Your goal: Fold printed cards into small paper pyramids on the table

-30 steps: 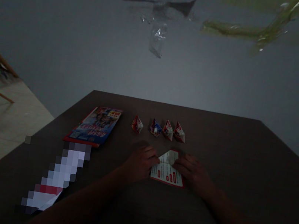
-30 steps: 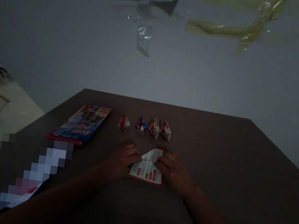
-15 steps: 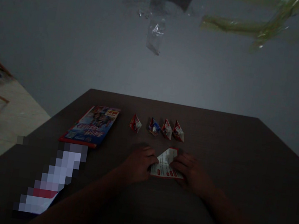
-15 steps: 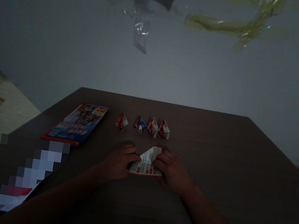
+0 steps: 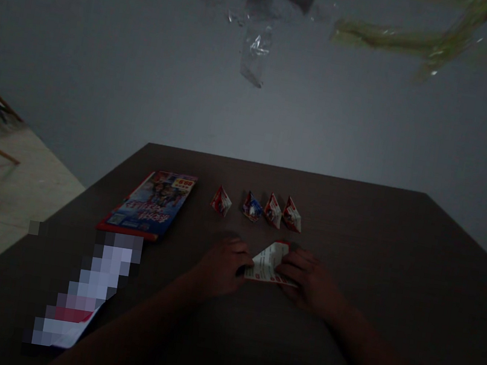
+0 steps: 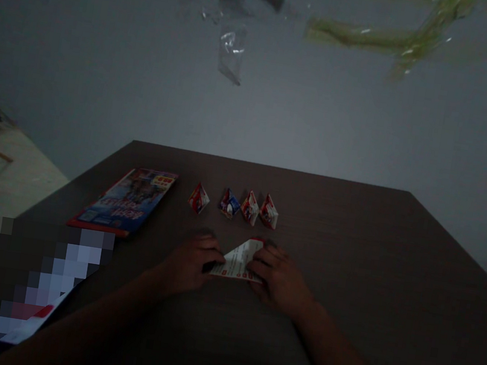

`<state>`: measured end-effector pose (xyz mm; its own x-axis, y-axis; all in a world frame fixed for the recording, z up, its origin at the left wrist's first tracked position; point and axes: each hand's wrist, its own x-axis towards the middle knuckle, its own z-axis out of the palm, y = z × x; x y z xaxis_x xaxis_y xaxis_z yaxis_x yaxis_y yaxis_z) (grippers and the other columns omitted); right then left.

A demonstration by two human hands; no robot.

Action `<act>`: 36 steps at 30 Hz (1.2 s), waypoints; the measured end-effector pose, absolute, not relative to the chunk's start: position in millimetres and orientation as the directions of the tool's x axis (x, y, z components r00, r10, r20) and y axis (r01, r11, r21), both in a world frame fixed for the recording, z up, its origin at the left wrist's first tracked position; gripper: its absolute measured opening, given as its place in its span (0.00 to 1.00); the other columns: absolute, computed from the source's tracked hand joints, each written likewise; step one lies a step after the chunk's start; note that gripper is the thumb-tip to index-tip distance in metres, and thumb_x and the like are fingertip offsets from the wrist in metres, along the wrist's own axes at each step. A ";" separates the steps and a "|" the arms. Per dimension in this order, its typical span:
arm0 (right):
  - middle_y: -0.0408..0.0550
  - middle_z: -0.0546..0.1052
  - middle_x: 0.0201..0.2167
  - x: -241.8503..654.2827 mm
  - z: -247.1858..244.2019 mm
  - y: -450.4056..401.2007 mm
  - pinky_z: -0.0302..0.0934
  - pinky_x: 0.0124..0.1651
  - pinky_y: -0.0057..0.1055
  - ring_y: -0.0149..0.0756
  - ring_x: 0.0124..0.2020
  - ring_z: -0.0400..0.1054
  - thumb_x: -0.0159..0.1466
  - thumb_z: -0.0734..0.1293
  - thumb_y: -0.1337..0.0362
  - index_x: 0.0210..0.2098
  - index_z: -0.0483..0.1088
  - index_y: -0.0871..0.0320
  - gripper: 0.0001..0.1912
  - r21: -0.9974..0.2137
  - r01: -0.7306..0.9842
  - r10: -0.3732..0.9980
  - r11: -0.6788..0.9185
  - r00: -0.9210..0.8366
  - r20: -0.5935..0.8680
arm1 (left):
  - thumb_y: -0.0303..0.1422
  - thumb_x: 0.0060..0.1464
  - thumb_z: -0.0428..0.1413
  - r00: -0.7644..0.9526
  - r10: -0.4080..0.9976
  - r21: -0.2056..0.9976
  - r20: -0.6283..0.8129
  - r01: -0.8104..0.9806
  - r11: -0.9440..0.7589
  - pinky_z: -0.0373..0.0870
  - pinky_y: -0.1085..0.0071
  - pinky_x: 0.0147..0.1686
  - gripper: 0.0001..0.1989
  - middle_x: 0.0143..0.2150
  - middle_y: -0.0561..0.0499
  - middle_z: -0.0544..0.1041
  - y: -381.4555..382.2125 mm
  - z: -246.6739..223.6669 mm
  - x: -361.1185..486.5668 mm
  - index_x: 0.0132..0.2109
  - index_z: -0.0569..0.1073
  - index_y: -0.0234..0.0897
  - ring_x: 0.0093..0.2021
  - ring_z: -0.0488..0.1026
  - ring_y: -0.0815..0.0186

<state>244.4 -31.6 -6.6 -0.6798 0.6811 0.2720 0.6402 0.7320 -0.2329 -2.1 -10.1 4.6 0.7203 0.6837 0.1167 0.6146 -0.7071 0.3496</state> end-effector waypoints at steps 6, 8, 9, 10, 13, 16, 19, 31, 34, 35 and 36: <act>0.49 0.73 0.35 243.1 -8.3 -30.8 0.61 0.43 0.37 0.39 0.40 0.66 0.61 0.64 0.66 0.38 0.73 0.55 0.07 -0.242 0.636 0.679 0.733 -0.664 0.312 | 0.36 0.52 0.56 0.702 0.703 0.341 0.112 0.637 -0.691 0.64 0.67 0.40 0.11 0.38 0.47 0.73 -8.3 3.1 -1.8 0.41 0.76 0.37 0.41 0.68 0.61; 0.49 0.73 0.35 243.0 -8.4 -31.0 0.61 0.42 0.37 0.38 0.39 0.66 0.62 0.64 0.66 0.38 0.73 0.55 0.07 -0.246 0.634 0.678 0.733 -0.659 0.325 | 0.36 0.54 0.55 0.695 0.709 0.339 0.121 0.642 -0.687 0.64 0.67 0.40 0.10 0.37 0.47 0.73 -8.0 3.4 -1.2 0.40 0.76 0.37 0.41 0.68 0.61; 0.49 0.73 0.35 242.9 -8.1 -31.2 0.61 0.41 0.37 0.39 0.39 0.66 0.62 0.63 0.66 0.38 0.74 0.55 0.08 -0.248 0.632 0.677 0.734 -0.657 0.331 | 0.35 0.54 0.54 0.692 0.711 0.339 0.126 0.644 -0.686 0.64 0.67 0.40 0.09 0.37 0.48 0.73 -8.0 3.8 -0.8 0.39 0.76 0.37 0.41 0.68 0.62; 0.49 0.73 0.35 242.9 -7.7 -31.5 0.61 0.42 0.37 0.39 0.39 0.66 0.62 0.63 0.65 0.38 0.74 0.55 0.08 -0.251 0.634 0.680 0.732 -0.654 0.331 | 0.36 0.55 0.54 0.688 0.714 0.339 0.130 0.646 -0.684 0.63 0.67 0.40 0.09 0.36 0.48 0.73 -8.0 4.1 -0.5 0.38 0.75 0.36 0.41 0.68 0.62; 0.49 0.73 0.35 242.5 -6.3 -32.1 0.61 0.42 0.38 0.39 0.39 0.66 0.63 0.62 0.65 0.38 0.74 0.56 0.08 -0.274 0.636 0.691 0.722 -0.645 0.326 | 0.37 0.57 0.52 0.675 0.723 0.341 0.146 0.652 -0.677 0.63 0.68 0.39 0.10 0.36 0.48 0.73 -7.9 4.3 0.3 0.36 0.75 0.36 0.40 0.68 0.62; 0.49 0.74 0.35 242.3 -7.2 -31.4 0.60 0.43 0.38 0.38 0.39 0.66 0.64 0.62 0.65 0.36 0.73 0.56 0.08 -0.313 0.640 0.712 0.702 -0.622 0.324 | 0.37 0.58 0.51 0.667 0.729 0.333 0.154 0.660 -0.674 0.63 0.67 0.40 0.12 0.35 0.47 0.73 -7.4 2.1 0.6 0.34 0.75 0.35 0.39 0.68 0.62; 0.49 0.74 0.35 242.4 -11.0 -29.0 0.60 0.42 0.39 0.39 0.39 0.66 0.63 0.63 0.65 0.36 0.73 0.56 0.07 -0.352 0.640 0.730 0.683 -0.588 0.348 | 0.37 0.58 0.51 0.653 0.744 0.315 0.138 0.684 -0.658 0.63 0.67 0.40 0.12 0.35 0.47 0.72 -6.9 -1.2 1.2 0.34 0.75 0.35 0.39 0.68 0.62; 0.51 0.77 0.36 233.3 -19.6 -20.0 0.60 0.45 0.40 0.42 0.39 0.69 0.61 0.65 0.55 0.35 0.73 0.57 0.12 -0.512 0.716 0.881 0.474 -0.379 0.284 | 0.36 0.57 0.52 0.580 0.813 0.330 0.049 0.759 -0.561 0.62 0.65 0.39 0.10 0.35 0.46 0.73 -3.7 1.7 9.5 0.35 0.73 0.34 0.38 0.69 0.60; 0.50 0.76 0.32 229.8 -16.8 -20.2 0.60 0.41 0.38 0.41 0.34 0.68 0.62 0.64 0.53 0.33 0.72 0.58 0.14 -0.517 0.764 0.922 0.387 -0.320 0.217 | 0.37 0.57 0.51 0.563 0.826 0.322 0.016 0.779 -0.537 0.61 0.63 0.40 0.11 0.35 0.46 0.74 -4.1 4.7 11.2 0.33 0.73 0.34 0.39 0.69 0.59; 0.50 0.76 0.30 228.7 -15.6 -20.4 0.60 0.40 0.38 0.40 0.33 0.68 0.62 0.63 0.53 0.31 0.71 0.58 0.14 -0.508 0.780 0.930 0.367 -0.307 0.200 | 0.37 0.57 0.50 0.555 0.832 0.318 0.007 0.788 -0.528 0.61 0.63 0.40 0.12 0.35 0.46 0.74 -4.5 5.7 11.7 0.32 0.73 0.34 0.39 0.69 0.59; 0.49 0.75 0.28 227.8 -14.5 -20.5 0.59 0.39 0.37 0.39 0.31 0.67 0.62 0.63 0.53 0.30 0.70 0.58 0.15 -0.494 0.793 0.935 0.355 -0.299 0.190 | 0.38 0.58 0.50 0.545 0.838 0.313 -0.003 0.797 -0.517 0.61 0.63 0.41 0.13 0.35 0.46 0.75 -5.1 6.6 12.2 0.32 0.73 0.35 0.40 0.69 0.59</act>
<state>227.8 -20.5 -14.5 -0.2994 0.9349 0.1904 0.7935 0.3548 -0.4945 12.2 -5.1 6.6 0.5450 0.8384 -0.0026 0.7967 -0.5169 0.3131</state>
